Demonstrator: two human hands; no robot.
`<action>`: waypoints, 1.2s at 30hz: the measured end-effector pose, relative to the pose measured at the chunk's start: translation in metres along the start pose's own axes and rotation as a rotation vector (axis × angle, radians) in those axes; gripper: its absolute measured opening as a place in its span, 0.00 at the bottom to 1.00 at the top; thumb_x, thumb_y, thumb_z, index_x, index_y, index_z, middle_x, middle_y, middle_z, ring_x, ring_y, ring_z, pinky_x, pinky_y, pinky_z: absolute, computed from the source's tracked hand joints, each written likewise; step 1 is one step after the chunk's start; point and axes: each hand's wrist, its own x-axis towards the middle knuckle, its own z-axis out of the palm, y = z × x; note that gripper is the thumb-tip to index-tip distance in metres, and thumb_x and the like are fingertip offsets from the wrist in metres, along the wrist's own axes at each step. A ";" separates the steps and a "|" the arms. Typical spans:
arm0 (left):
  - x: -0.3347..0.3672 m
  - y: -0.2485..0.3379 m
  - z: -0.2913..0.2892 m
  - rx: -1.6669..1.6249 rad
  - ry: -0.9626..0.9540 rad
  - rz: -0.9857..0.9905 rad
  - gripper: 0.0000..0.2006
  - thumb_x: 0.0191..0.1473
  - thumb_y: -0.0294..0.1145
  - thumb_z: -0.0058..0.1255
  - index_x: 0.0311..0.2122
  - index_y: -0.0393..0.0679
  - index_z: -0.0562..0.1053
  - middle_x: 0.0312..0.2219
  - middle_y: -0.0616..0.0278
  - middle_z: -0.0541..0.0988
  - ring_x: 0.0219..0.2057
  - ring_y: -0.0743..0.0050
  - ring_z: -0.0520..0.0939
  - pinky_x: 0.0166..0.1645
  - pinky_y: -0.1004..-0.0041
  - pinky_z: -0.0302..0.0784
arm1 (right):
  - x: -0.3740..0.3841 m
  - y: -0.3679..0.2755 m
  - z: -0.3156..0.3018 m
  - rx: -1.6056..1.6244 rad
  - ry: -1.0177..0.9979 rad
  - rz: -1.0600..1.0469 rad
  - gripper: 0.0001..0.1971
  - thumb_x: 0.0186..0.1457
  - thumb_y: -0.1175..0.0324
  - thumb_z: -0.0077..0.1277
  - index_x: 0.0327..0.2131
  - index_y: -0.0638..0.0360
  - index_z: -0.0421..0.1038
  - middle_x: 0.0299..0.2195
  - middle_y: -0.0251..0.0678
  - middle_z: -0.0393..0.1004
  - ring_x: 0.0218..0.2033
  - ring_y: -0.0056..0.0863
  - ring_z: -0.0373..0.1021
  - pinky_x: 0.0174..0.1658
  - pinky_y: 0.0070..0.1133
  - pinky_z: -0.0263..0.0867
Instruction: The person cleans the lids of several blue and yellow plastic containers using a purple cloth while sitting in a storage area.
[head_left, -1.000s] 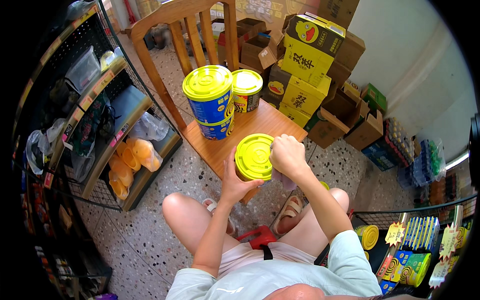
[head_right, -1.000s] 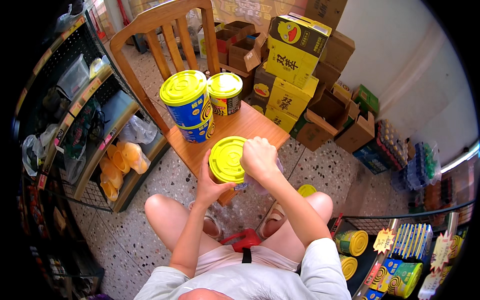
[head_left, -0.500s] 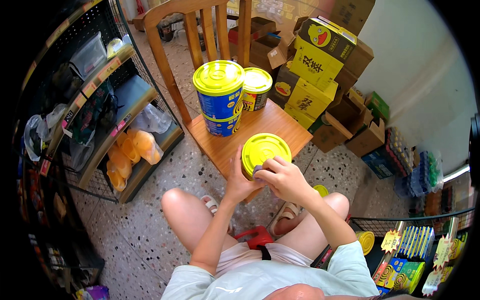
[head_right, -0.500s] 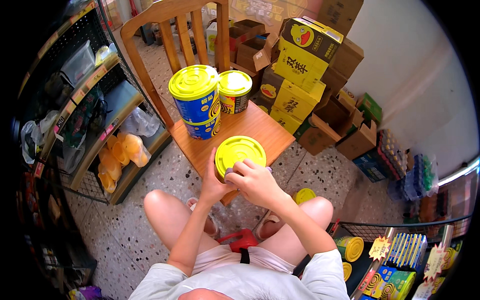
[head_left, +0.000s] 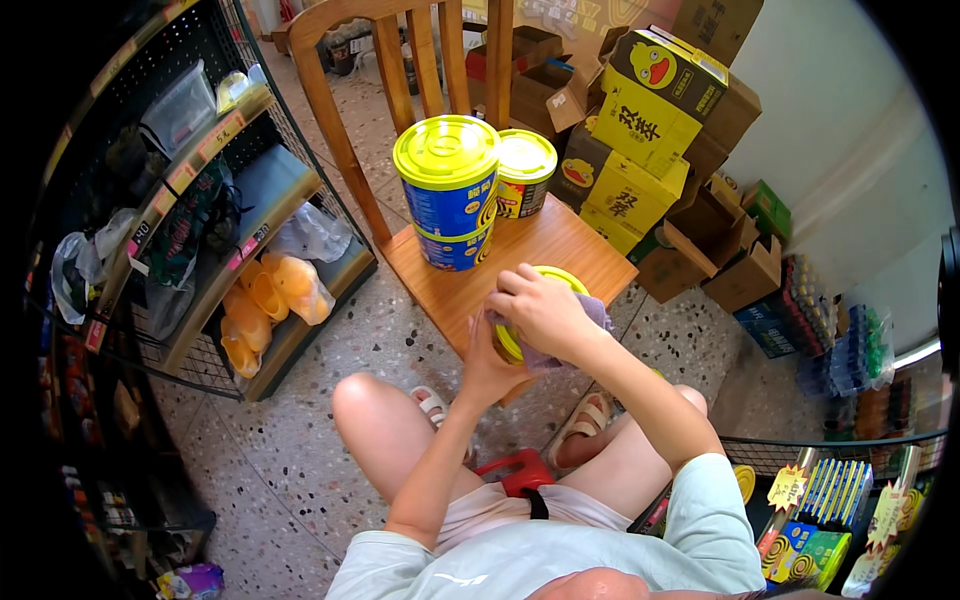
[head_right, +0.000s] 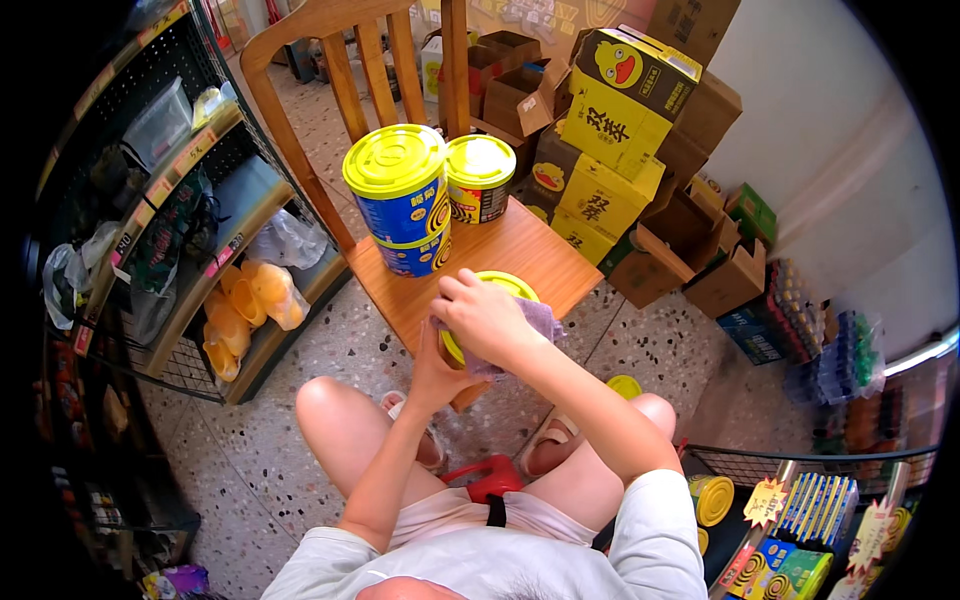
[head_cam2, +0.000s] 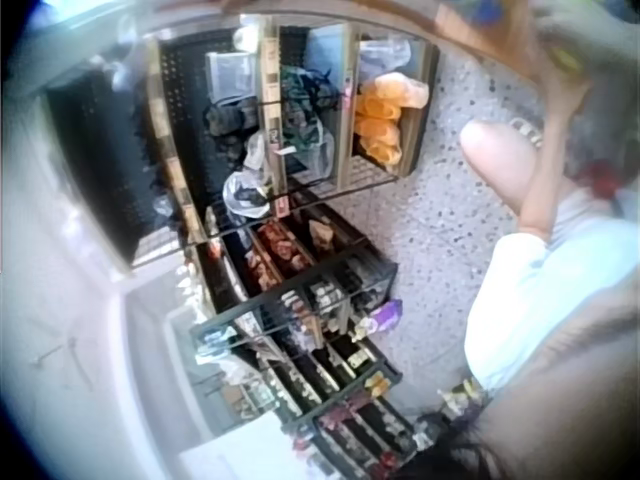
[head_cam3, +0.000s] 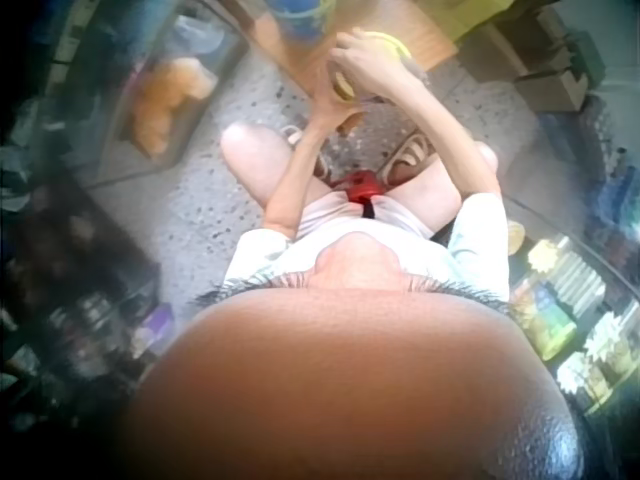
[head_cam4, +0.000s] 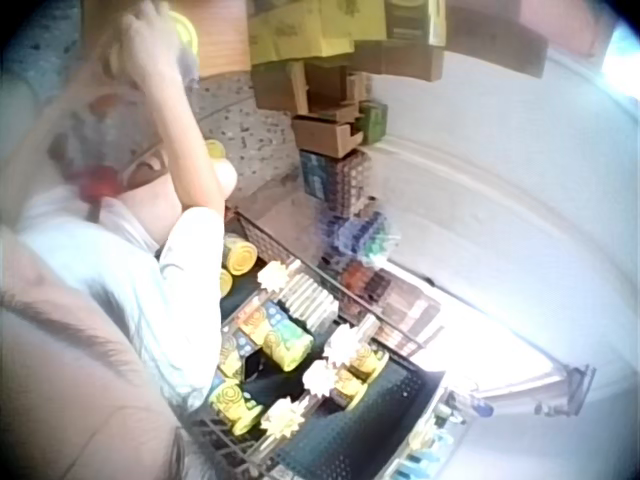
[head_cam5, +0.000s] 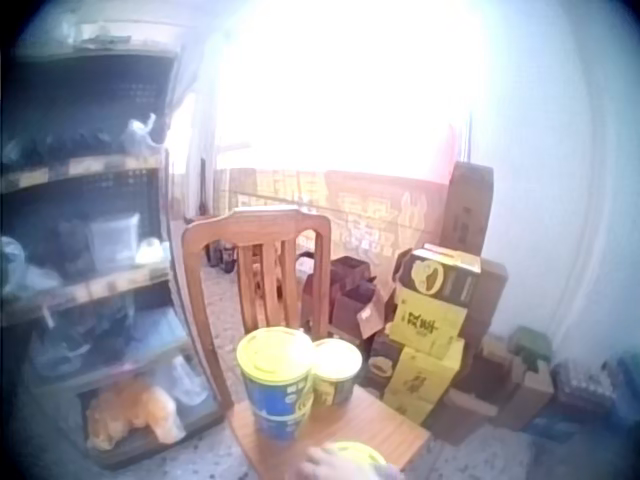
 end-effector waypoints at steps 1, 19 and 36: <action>0.000 0.001 -0.001 -0.057 -0.015 -0.010 0.56 0.26 0.33 0.78 0.63 0.39 0.56 0.56 0.53 0.66 0.61 0.60 0.65 0.64 0.64 0.62 | 0.001 0.004 0.001 -0.016 0.011 0.018 0.06 0.49 0.68 0.54 0.32 0.54 0.76 0.34 0.32 0.69 0.39 0.33 0.68 0.38 0.26 0.70; -0.003 -0.002 -0.004 0.065 0.003 0.008 0.64 0.27 0.49 0.77 0.67 0.39 0.50 0.60 0.48 0.64 0.63 0.50 0.64 0.68 0.50 0.47 | -0.074 0.044 -0.018 0.158 0.241 0.521 0.07 0.54 0.70 0.54 0.37 0.57 0.78 0.32 0.39 0.74 0.37 0.40 0.73 0.39 0.31 0.70; 0.001 -0.003 -0.002 -0.221 -0.009 0.003 0.63 0.29 0.44 0.79 0.67 0.36 0.49 0.60 0.48 0.63 0.62 0.55 0.66 0.65 0.61 0.61 | -0.127 -0.051 0.045 0.507 0.739 0.459 0.10 0.50 0.80 0.56 0.38 0.59 0.74 0.33 0.39 0.72 0.35 0.40 0.72 0.38 0.29 0.69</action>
